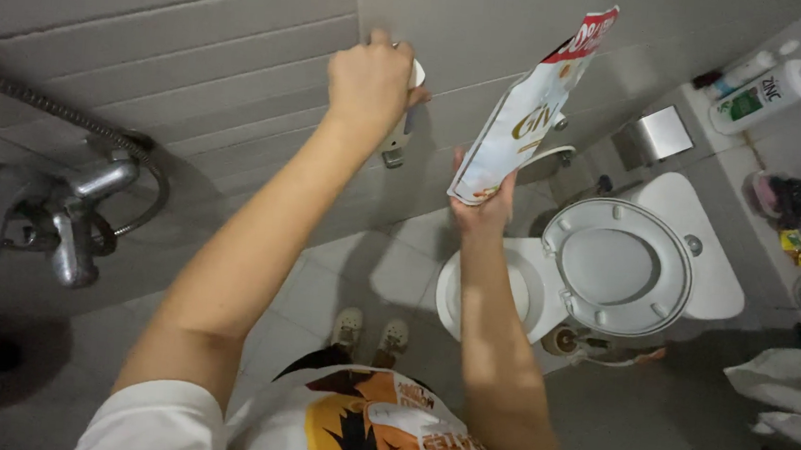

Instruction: Refilling a liquid soap dispenser from a refill pouch in a bathroom.

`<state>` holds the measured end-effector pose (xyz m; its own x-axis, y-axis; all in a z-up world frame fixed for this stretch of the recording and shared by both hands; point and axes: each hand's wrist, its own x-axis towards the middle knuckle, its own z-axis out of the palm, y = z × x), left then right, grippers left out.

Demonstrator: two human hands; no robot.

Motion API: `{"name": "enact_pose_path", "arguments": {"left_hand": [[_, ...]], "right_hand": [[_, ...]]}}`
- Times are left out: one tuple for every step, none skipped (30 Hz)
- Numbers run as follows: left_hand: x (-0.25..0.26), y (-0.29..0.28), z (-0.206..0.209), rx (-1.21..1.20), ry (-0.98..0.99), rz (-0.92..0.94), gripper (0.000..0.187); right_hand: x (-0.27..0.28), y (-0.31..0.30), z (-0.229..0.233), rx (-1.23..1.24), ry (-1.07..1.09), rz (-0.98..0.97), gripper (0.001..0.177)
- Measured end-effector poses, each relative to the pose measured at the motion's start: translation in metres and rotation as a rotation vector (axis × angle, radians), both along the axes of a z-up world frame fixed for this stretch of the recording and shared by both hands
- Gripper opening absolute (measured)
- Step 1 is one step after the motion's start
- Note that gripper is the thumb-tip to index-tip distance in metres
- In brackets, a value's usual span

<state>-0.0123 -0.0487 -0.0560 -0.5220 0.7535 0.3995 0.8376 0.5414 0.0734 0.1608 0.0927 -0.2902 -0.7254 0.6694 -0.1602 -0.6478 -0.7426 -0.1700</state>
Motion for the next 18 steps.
{"name": "enact_pose_path", "arguments": {"left_hand": [[-0.001,-0.001,0.002,-0.024,-0.006,0.005,0.053],[0.000,-0.001,0.004,-0.047,-0.014,0.010,0.055],[0.000,-0.004,0.006,-0.047,-0.014,0.010,0.055],[0.000,-0.008,0.007,-0.058,-0.024,0.002,0.054],[0.000,-0.011,0.009,-0.068,-0.035,-0.006,0.052],[0.001,-0.013,0.011,-0.065,-0.034,-0.005,0.052],[0.001,-0.015,0.013,-0.055,-0.013,0.003,0.052],[0.001,-0.018,0.015,-0.044,0.007,0.012,0.053],[0.001,-0.020,0.013,-0.041,0.007,0.015,0.053],[0.001,-0.024,0.010,0.005,0.122,-0.049,0.043],[0.002,-0.027,0.007,0.050,0.237,-0.114,0.038],[0.000,-0.027,0.002,0.051,0.236,-0.112,0.038],[-0.002,-0.027,-0.003,0.030,0.160,-0.154,0.033],[-0.004,-0.027,-0.008,0.009,0.082,-0.194,0.030],[-0.004,-0.026,-0.009,0.009,0.080,-0.191,0.030],[-0.006,-0.025,-0.009,-0.007,0.059,-0.182,0.029],[-0.008,-0.024,-0.009,-0.024,0.039,-0.173,0.028],[-0.008,-0.023,-0.008,-0.022,0.041,-0.170,0.028]], "right_hand": [[-0.001,-0.003,0.006,-0.038,-0.012,-0.026,0.051],[0.001,-0.005,0.013,-0.075,-0.026,-0.053,0.048],[0.001,-0.005,0.013,-0.075,-0.026,-0.053,0.048],[0.002,-0.005,0.013,-0.097,-0.015,-0.049,0.048],[0.003,-0.005,0.014,-0.119,-0.004,-0.045,0.048],[0.005,-0.005,0.016,-0.117,-0.003,-0.044,0.048],[0.007,-0.005,0.020,-0.104,-0.047,-0.039,0.048],[0.008,-0.006,0.022,-0.091,-0.091,-0.032,0.049],[0.008,-0.003,0.018,-0.088,-0.091,-0.029,0.049],[0.009,-0.002,0.011,-0.068,-0.066,-0.039,0.051],[0.011,0.000,0.005,-0.047,-0.040,-0.048,0.053],[0.011,0.002,0.004,-0.047,-0.041,-0.046,0.053],[0.011,0.005,0.004,-0.054,-0.036,-0.019,0.054],[0.011,0.007,0.003,-0.062,-0.032,0.010,0.054],[0.012,0.006,0.003,-0.061,-0.035,0.012,0.054],[0.011,0.007,0.005,-0.075,-0.048,0.020,0.054],[0.010,0.007,0.007,-0.088,-0.061,0.027,0.054],[0.010,0.008,0.002,-0.086,-0.060,0.030,0.054]]}}
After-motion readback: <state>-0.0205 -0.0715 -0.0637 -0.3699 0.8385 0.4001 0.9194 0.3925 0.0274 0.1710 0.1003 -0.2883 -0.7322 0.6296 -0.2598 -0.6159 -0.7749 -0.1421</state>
